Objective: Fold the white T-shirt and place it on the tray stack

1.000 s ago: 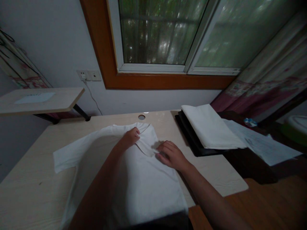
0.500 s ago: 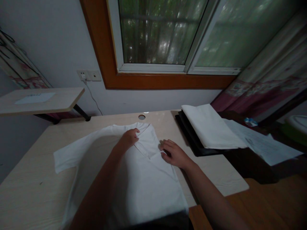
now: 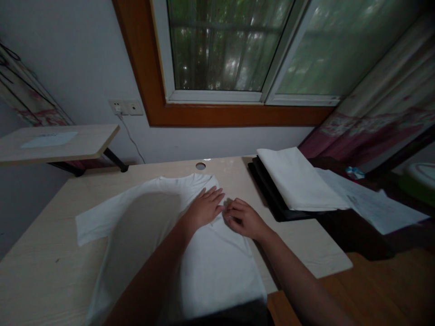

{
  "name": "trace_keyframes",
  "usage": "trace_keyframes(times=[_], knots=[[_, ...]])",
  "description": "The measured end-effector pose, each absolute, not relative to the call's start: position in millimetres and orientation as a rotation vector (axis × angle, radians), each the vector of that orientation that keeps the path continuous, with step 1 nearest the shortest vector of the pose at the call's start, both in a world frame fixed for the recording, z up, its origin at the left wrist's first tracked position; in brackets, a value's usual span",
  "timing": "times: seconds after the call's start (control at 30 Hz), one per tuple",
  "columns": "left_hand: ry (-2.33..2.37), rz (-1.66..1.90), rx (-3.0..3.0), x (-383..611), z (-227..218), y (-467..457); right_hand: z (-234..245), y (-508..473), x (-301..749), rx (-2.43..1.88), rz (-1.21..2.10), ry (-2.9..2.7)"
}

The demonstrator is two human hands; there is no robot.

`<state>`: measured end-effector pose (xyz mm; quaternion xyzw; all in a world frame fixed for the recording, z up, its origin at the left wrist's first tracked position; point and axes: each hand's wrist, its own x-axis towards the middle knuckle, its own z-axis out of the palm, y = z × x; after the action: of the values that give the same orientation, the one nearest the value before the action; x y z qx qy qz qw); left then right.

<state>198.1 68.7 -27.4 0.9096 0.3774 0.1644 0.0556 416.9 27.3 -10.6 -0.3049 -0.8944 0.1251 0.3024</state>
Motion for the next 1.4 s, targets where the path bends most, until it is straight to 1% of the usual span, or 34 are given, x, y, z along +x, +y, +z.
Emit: trace_keyframes(times=[0.17,0.5,0.8,1.4], knots=[[1.236,0.488,2.848,194,-39,68,-10,28,418,-0.803,0.345,-2.350],[1.435,0.560,2.770,170,-42,85,-12,28,419,-0.864,0.360,-2.374],[1.470,0.576,2.769,167,-44,86,-10,28,416,-0.855,0.332,-2.382],[1.450,0.591,2.752,168,-43,83,-16,29,416,-0.881,0.430,-2.330]])
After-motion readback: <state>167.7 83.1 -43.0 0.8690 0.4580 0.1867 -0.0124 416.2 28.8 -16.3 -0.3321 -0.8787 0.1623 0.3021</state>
